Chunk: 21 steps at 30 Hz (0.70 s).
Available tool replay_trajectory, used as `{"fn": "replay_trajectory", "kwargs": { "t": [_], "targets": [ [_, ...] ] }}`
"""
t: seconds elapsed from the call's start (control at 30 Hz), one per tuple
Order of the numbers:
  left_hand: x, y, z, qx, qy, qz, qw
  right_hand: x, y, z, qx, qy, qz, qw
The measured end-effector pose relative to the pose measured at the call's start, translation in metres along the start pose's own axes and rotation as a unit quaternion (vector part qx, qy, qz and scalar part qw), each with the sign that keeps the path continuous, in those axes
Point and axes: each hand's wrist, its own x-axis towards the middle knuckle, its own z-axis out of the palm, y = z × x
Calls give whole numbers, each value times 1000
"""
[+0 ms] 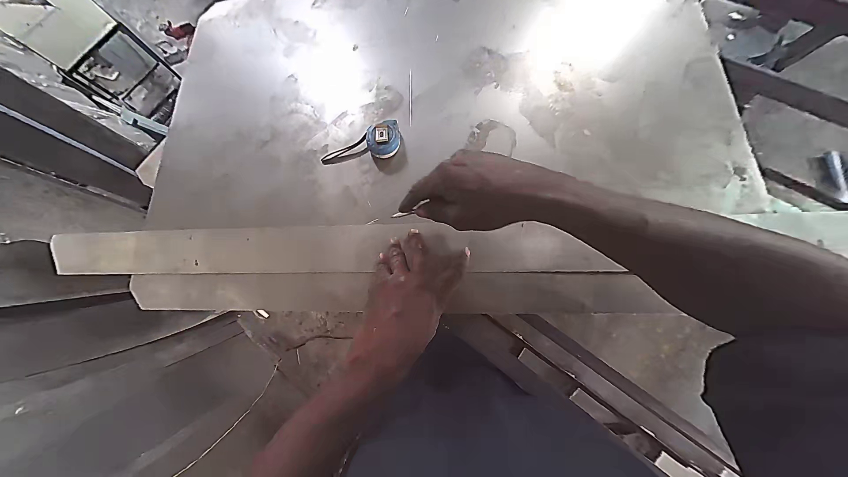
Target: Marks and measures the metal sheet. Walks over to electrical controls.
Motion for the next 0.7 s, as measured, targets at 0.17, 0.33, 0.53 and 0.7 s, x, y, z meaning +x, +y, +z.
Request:
{"fn": "replay_trajectory", "kwargs": {
  "t": [0.17,0.33,0.53,0.7],
  "targets": [
    [4,1,-5,8,-25,9,1000,44,-1,-1,-30,-23,-42,998],
    [4,1,-6,10,-22,20,1000,62,-4,-1,-21,-40,-58,997],
    [8,1,-5,27,-16,31,999,68,-15,-8,-48,-61,-76,994],
    [8,0,-7,39,-17,31,999,62,-21,-10,-85,-67,-55,993]
  ]
}}
